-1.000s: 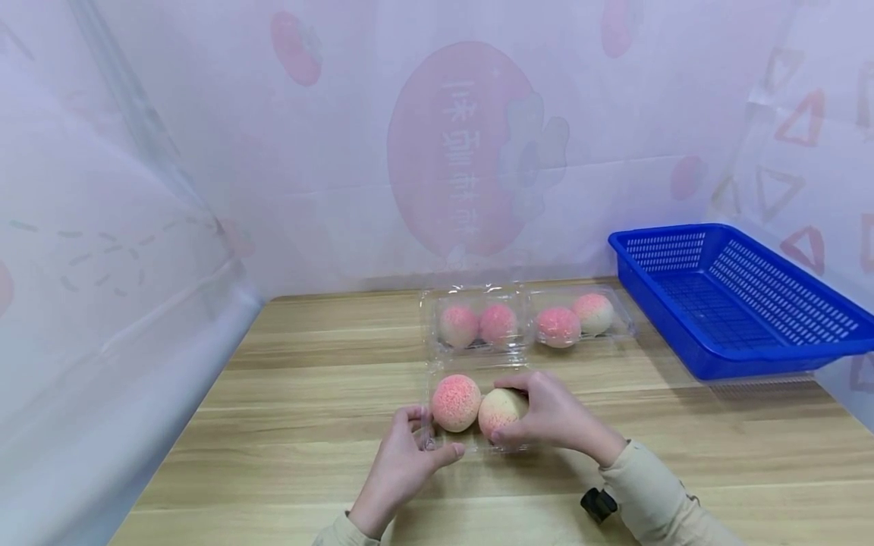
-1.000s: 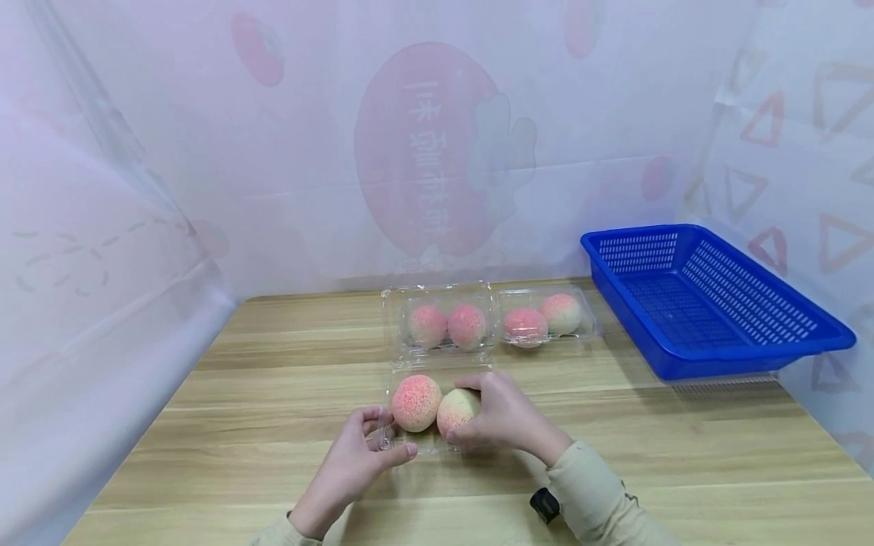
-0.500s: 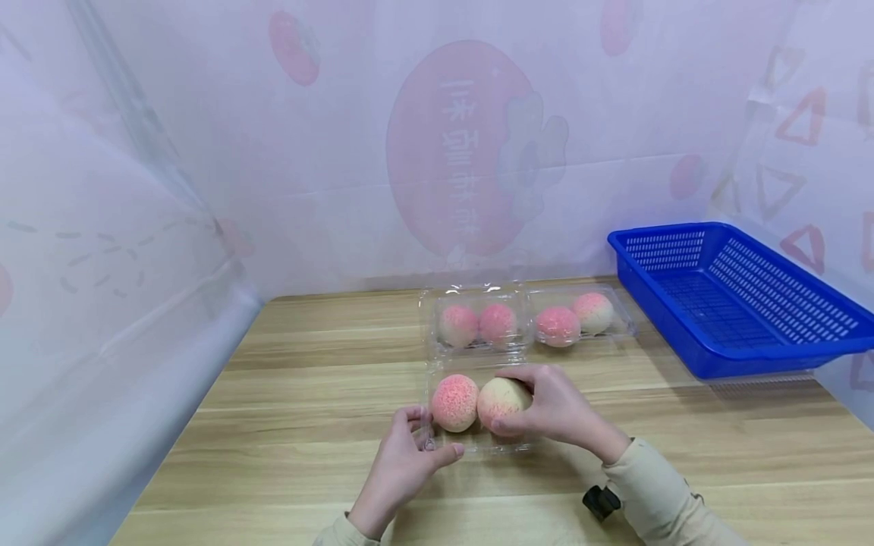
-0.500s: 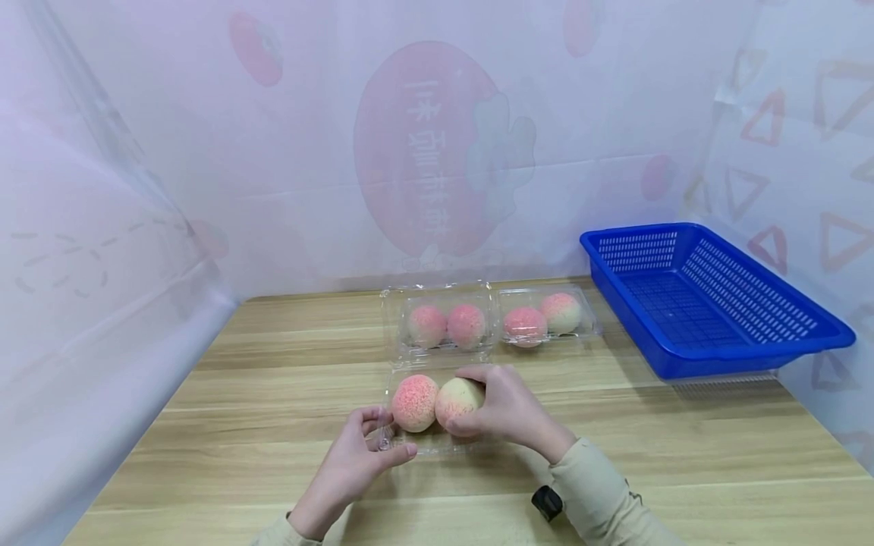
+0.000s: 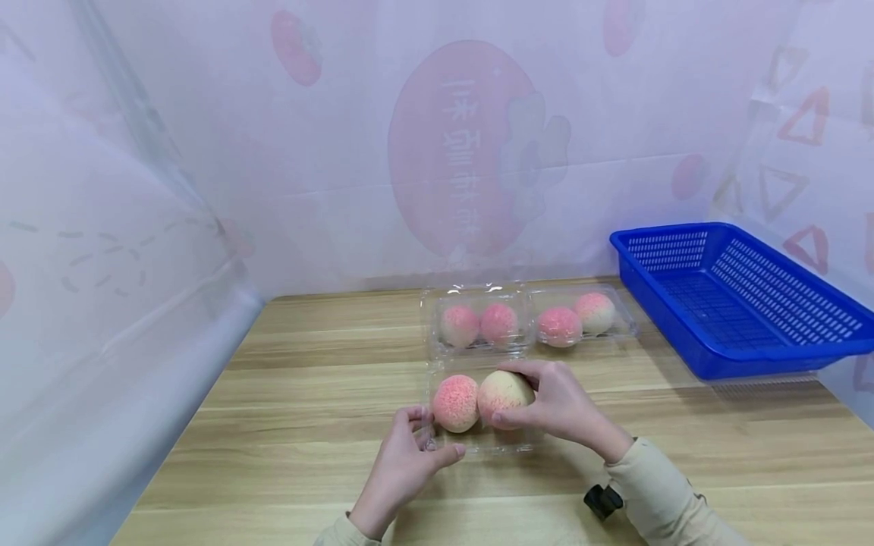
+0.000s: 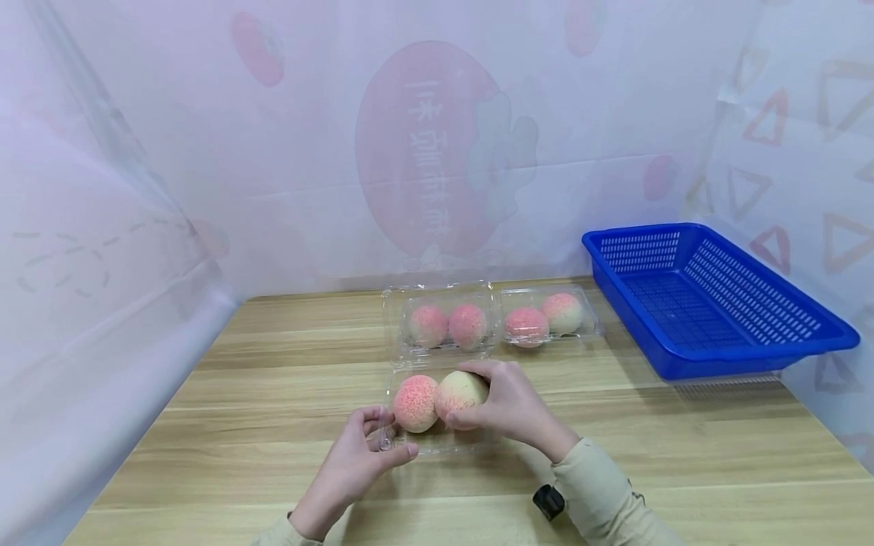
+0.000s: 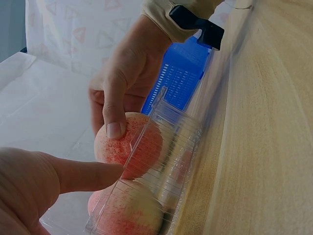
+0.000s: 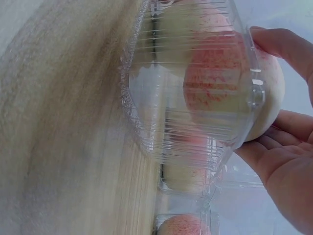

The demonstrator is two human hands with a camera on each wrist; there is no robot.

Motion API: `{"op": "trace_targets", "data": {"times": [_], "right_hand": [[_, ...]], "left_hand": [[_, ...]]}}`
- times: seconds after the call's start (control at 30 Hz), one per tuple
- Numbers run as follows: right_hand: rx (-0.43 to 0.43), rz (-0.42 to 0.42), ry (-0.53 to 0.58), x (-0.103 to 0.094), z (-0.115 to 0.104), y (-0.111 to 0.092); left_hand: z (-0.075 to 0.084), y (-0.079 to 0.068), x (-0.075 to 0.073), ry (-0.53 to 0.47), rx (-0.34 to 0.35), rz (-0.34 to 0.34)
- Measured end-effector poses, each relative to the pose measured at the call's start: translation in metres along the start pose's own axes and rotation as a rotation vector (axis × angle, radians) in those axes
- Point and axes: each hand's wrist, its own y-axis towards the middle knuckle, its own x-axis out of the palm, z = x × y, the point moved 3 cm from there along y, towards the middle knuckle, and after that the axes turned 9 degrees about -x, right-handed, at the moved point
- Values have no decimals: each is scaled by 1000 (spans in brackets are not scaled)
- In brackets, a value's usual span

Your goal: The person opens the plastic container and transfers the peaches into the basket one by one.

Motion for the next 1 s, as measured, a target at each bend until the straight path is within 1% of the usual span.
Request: {"op": "trace_targets", "data": {"times": [0.2, 0.6, 1.0], "right_hand": [[-11, 23, 40, -1, -1, 1], [-28, 61, 68, -3, -2, 1], [2, 93, 86, -6, -1, 1]], "left_hand": [[0, 0, 0, -12, 1, -3], [0, -1, 1, -21, 6, -5], [0, 0, 0, -14, 0, -14]]}}
